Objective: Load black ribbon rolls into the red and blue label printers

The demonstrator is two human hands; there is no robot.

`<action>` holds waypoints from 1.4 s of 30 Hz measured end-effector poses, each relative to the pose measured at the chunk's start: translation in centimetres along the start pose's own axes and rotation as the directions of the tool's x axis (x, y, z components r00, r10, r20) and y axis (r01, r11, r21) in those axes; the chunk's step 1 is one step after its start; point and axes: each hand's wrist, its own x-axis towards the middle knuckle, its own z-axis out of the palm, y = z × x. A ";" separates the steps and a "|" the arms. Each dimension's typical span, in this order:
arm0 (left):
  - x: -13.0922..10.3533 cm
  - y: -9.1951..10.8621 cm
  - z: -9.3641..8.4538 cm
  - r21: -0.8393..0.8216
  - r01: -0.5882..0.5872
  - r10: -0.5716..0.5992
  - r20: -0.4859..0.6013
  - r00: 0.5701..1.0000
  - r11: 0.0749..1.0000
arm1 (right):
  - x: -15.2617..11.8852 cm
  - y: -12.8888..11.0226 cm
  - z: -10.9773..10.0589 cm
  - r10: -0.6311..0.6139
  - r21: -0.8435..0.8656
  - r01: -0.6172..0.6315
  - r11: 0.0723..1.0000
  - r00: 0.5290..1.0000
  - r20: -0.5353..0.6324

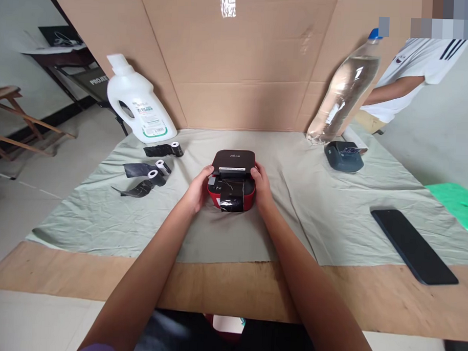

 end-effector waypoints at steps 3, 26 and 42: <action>0.0 -0.1 0.0 0.027 -0.002 0.003 -0.041 0.999 1.000 | 0.4 0.3 0.2 0.076 0.080 -0.073 0.994 0.997 -0.031; -0.1 -0.1 0.8 0.000 -0.001 0.001 -0.123 0.992 1.000 | -0.2 -0.2 0.7 0.097 0.314 -0.065 0.947 0.991 -0.087; -0.6 -2.2 0.7 0.012 -0.180 0.180 -0.161 0.970 0.984 | -0.6 1.3 -0.1 -0.061 0.211 0.070 0.975 0.997 -0.051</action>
